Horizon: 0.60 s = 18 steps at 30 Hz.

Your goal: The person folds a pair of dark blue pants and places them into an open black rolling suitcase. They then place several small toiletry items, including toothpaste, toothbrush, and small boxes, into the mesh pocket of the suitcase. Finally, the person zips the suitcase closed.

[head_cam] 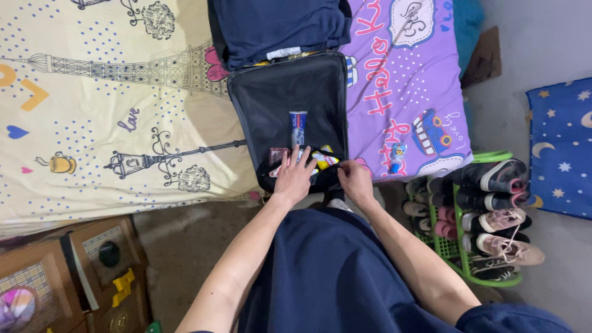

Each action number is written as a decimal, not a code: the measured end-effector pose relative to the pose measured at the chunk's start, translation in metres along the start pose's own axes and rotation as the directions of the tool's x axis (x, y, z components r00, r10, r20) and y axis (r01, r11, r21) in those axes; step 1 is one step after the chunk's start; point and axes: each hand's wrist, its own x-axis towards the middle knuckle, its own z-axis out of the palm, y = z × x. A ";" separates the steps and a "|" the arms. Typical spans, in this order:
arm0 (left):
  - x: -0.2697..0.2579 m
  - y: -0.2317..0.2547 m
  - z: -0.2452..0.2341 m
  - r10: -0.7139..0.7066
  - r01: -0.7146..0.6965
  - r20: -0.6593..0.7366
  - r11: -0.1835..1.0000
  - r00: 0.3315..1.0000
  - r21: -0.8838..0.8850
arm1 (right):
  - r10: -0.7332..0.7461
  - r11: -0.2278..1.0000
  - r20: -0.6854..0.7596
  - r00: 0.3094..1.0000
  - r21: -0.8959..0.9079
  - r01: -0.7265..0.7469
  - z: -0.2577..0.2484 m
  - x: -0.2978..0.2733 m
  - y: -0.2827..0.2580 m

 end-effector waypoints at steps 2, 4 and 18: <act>0.012 0.015 0.002 0.018 -0.019 -0.013 1.000 1.000 -0.013 | -0.001 0.999 -0.053 0.999 -0.044 -0.001 -0.017 0.003 0.017; 0.025 0.032 0.003 0.036 -0.037 -0.026 0.999 0.999 -0.039 | -0.011 0.994 -0.123 0.992 -0.113 -0.003 -0.034 0.005 0.037; 0.082 0.141 0.008 -0.027 0.027 -0.032 0.999 0.999 -0.019 | 0.179 0.967 -0.158 0.971 -0.155 -0.204 -0.109 0.032 0.128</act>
